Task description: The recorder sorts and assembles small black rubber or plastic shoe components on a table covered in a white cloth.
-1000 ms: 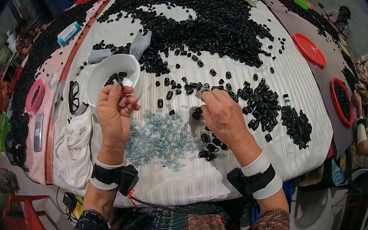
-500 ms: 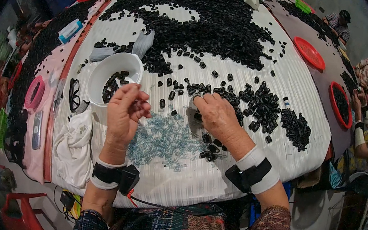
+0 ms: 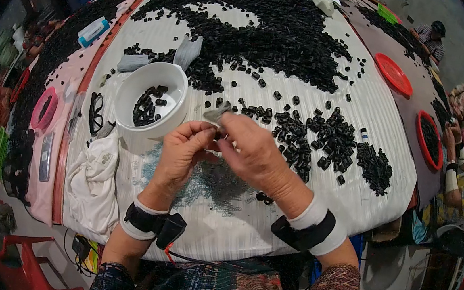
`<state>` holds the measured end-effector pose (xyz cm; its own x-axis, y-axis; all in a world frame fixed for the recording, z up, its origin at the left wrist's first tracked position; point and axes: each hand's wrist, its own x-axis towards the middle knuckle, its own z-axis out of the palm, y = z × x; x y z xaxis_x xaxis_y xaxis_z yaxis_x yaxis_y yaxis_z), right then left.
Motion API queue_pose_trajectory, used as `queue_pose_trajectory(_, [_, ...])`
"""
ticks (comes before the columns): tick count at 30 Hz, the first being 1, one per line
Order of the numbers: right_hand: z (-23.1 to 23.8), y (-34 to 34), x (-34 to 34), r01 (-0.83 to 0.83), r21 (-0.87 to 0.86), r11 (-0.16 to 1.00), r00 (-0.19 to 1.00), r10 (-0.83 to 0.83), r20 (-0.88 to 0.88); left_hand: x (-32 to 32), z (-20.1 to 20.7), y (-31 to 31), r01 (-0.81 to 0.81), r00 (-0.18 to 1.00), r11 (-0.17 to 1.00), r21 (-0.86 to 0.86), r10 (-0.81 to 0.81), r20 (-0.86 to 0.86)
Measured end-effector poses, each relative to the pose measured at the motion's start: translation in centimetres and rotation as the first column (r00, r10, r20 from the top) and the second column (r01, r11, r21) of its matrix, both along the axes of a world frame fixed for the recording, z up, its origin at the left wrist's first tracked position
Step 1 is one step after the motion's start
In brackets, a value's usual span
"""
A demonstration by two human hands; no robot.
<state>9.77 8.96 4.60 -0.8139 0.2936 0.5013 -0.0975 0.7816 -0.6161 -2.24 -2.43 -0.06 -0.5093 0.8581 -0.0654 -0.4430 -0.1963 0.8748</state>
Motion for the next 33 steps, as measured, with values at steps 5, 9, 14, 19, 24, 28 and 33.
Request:
queue_pose_trajectory(5, [-2.6,3.6,-0.6,0.161,0.176,0.971,0.986,-0.167,0.022,-0.5,0.1,0.2,-0.081,0.993,0.994,0.070,0.075,0.087])
queue_pose_trajectory(9, [-5.1,3.9,-0.9,0.130,0.362,0.923,0.979,-0.178,0.103,-0.6,-0.1,0.1,-0.065,0.995,0.998,0.011,0.064,0.082])
queue_pose_trajectory(14, [-5.6,3.1,-1.4,0.117,0.377,0.919,0.951,-0.214,0.225,-0.5,-0.3,0.1,-0.044,0.999,0.999,-0.033,0.044,0.016])
queue_pose_trajectory(19, [-4.2,2.7,-0.8,0.138,0.339,0.931,0.949,-0.223,0.224,-0.4,-0.6,0.0,-0.031,0.999,0.998,-0.062,0.031,-0.008])
queue_pose_trajectory(24, [-1.2,2.2,-0.5,0.094,0.027,0.995,0.996,-0.094,-0.004,-0.1,-0.4,-0.1,-0.022,0.999,0.998,-0.066,0.019,-0.045])
queue_pose_trajectory(28, [-0.1,1.7,-0.4,-0.002,-0.036,0.999,1.000,0.001,-0.012,0.1,0.1,-0.1,-0.022,0.993,0.997,-0.078,0.013,-0.116])
queue_pose_trajectory(33, [-0.4,1.1,-0.6,-0.012,0.104,0.994,1.000,0.015,-0.027,0.2,0.3,-0.1,-0.033,0.985,0.994,-0.107,0.014,-0.170])
